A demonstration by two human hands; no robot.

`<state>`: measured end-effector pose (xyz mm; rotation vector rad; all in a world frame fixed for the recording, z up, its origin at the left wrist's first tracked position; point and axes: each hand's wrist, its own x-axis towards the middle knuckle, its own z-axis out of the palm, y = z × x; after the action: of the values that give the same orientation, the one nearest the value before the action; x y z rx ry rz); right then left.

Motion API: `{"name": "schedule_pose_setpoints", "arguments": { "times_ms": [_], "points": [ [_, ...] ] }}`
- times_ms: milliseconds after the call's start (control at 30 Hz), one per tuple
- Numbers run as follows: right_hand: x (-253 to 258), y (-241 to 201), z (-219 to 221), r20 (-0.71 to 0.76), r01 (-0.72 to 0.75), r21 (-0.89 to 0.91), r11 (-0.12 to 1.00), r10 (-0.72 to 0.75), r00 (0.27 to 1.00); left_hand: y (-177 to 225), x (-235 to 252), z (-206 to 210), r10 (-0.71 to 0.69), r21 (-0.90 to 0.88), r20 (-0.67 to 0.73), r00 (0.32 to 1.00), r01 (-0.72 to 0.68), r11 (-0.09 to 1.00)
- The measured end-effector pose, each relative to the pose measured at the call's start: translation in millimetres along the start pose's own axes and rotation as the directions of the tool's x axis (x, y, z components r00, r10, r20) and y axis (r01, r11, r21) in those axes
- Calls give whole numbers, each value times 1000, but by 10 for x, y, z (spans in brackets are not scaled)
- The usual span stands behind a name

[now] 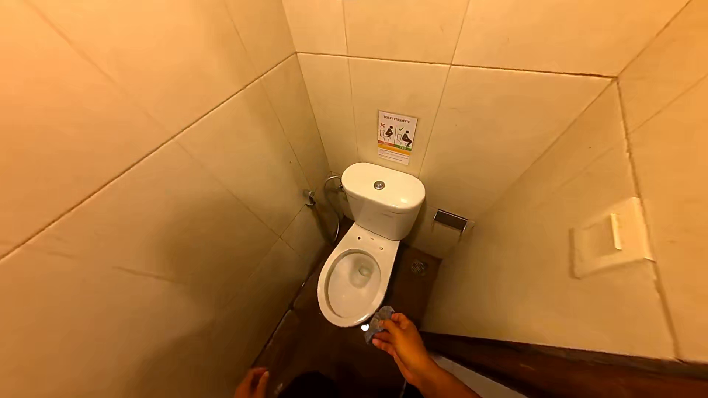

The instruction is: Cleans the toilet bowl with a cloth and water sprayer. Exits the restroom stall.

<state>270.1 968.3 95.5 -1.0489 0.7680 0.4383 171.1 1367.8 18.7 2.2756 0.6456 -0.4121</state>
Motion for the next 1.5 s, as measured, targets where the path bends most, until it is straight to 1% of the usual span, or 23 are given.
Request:
{"name": "schedule_pose_setpoints", "arguments": {
  "times_ms": [67,133,233,333,400,467,533,600,633,733,833,867,933,967,1000,1033,1100,1167,1200,1267,1333,1400,1500],
  "points": [
    [75,-143,229,-58,91,79,993,-87,995,549,675,-174,217,143,78,973,-226,963],
    [175,-224,395,-131,206,142,968,-188,974,1168,1498,-404,375,284,170,912,-409,867],
    [415,-125,637,-255,329,229,916,-270,929,2237,2932,-642,518,477,274,811,-582,659],
    [876,252,1064,-395,378,283,881,-252,883,3334,4321,-501,630,567,362,687,-699,436],
    [1338,586,1359,-472,327,285,901,-165,866,3755,5087,-254,640,588,438,631,-740,327],
    [1885,1001,1569,-529,223,305,926,-30,848,3859,5733,1,547,622,554,627,-749,228],
    [2410,1452,1655,-581,114,358,927,125,804,3859,6077,233,419,662,641,643,-739,121],
    [2860,1858,1618,-614,6,370,929,240,752,3879,6180,268,374,654,681,629,-753,76],
    [3029,2022,1568,-627,-57,363,930,289,724,3873,6196,209,404,629,695,595,-775,59],
    [3281,2353,1391,-637,-177,363,915,382,669,3959,6097,-147,585,527,662,468,-846,81],
    [3340,2409,1266,-589,-227,417,880,453,669,4021,5957,-521,759,361,552,346,-919,156],
    [3341,2369,1233,-571,-220,448,867,466,675,3986,5680,-556,797,260,523,303,-947,189],
    [3330,2258,1195,-550,-184,483,856,460,697,3718,4838,-391,851,-8,503,155,-983,184],
    [3309,2226,1189,-542,-172,484,858,448,711,3482,4380,-186,835,-130,545,77,-976,175],
    [3289,2202,1188,-539,-171,477,862,440,718,3190,3993,65,781,-204,623,37,-957,208],
    [3280,2185,1188,-542,-176,463,869,434,719,2875,3750,332,659,-192,752,17,-950,244],
    [3290,2176,1180,-559,-206,401,893,417,717,2337,3509,939,267,-13,960,80,-944,330],
    [3350,2208,1148,-568,-245,333,910,401,719,1988,3438,1515,-78,227,974,213,-896,382],
    [3387,2231,1130,-574,-257,315,914,399,715,1880,3434,1742,-185,331,941,282,-881,340],
    [3450,2246,1093,-583,-267,309,913,403,705,1756,3464,2048,-285,453,876,389,-866,211],
    [3519,2246,1055,-596,-295,284,912,409,691,1710,3504,2207,-327,505,834,445,-854,126],
    [3567,2256,1031,-589,-349,241,906,422,689,1664,3540,2272,-341,524,816,467,-847,93],
    [3686,2398,1030,-599,-392,204,897,431,675,1609,3607,2289,-292,508,838,460,-854,113]
  ]
}}
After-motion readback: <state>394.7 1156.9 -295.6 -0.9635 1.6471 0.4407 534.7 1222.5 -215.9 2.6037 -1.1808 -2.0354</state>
